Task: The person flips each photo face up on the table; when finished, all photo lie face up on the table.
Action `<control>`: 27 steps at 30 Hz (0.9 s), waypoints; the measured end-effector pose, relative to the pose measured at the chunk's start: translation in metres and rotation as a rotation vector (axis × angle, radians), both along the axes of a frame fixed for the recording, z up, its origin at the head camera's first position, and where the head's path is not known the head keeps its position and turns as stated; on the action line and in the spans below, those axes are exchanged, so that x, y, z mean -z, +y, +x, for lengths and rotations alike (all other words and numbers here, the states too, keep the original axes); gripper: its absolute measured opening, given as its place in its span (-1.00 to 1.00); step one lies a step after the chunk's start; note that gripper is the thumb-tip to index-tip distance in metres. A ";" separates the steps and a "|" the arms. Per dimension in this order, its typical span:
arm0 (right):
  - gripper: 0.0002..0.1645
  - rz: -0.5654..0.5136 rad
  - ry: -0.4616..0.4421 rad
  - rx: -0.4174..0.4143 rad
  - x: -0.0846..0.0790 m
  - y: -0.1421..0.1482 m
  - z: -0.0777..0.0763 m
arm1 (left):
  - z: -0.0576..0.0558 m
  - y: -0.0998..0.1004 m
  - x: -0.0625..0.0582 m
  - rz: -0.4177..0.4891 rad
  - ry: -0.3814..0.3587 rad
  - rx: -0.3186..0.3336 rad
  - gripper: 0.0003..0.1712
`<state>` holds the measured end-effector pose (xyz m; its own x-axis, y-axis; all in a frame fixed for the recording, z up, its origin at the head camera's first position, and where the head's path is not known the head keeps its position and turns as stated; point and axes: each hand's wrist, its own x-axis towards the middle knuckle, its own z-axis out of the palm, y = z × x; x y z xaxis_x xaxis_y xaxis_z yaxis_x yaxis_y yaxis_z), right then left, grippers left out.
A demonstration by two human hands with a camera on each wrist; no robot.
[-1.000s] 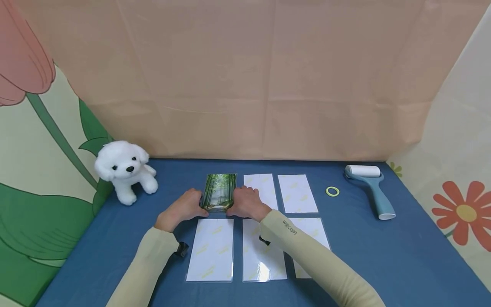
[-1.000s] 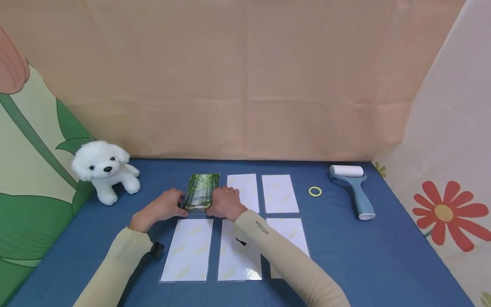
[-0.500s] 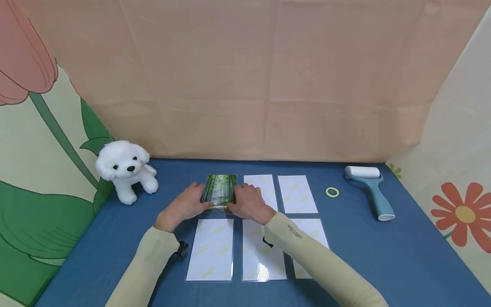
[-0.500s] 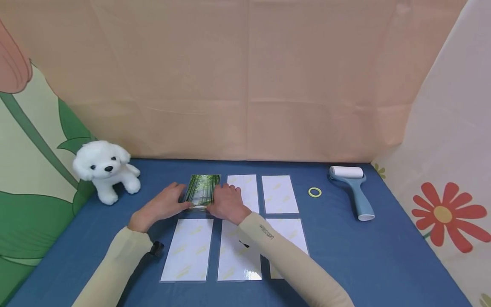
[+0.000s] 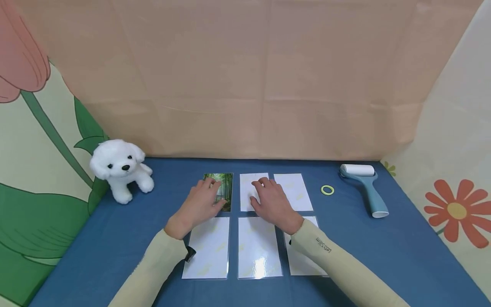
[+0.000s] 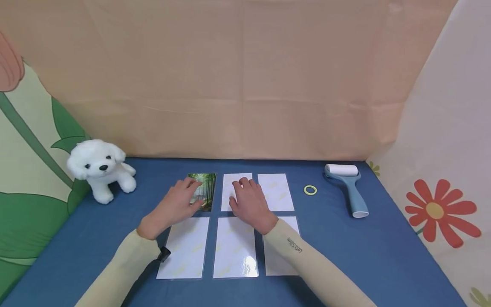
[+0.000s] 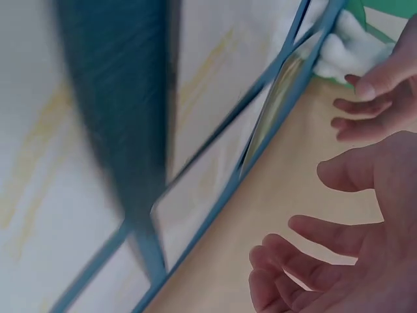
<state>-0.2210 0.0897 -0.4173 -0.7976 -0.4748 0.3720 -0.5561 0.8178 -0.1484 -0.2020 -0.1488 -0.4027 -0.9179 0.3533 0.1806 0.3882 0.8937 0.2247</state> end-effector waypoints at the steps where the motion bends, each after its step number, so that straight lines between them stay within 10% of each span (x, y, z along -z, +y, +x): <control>1: -0.55 -0.001 0.003 0.000 -0.001 0.004 0.000 | 0.001 0.002 0.001 -0.004 0.002 0.006 -0.34; 27: -0.54 0.156 -0.095 0.018 0.021 0.071 -0.014 | -0.021 0.059 0.024 -0.114 -0.152 0.007 -0.53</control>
<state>-0.2350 0.1603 -0.4386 -0.8344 -0.5066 0.2172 -0.5310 0.8445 -0.0699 -0.2227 -0.0897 -0.4271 -0.9291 0.3699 -0.0011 0.3637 0.9142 0.1787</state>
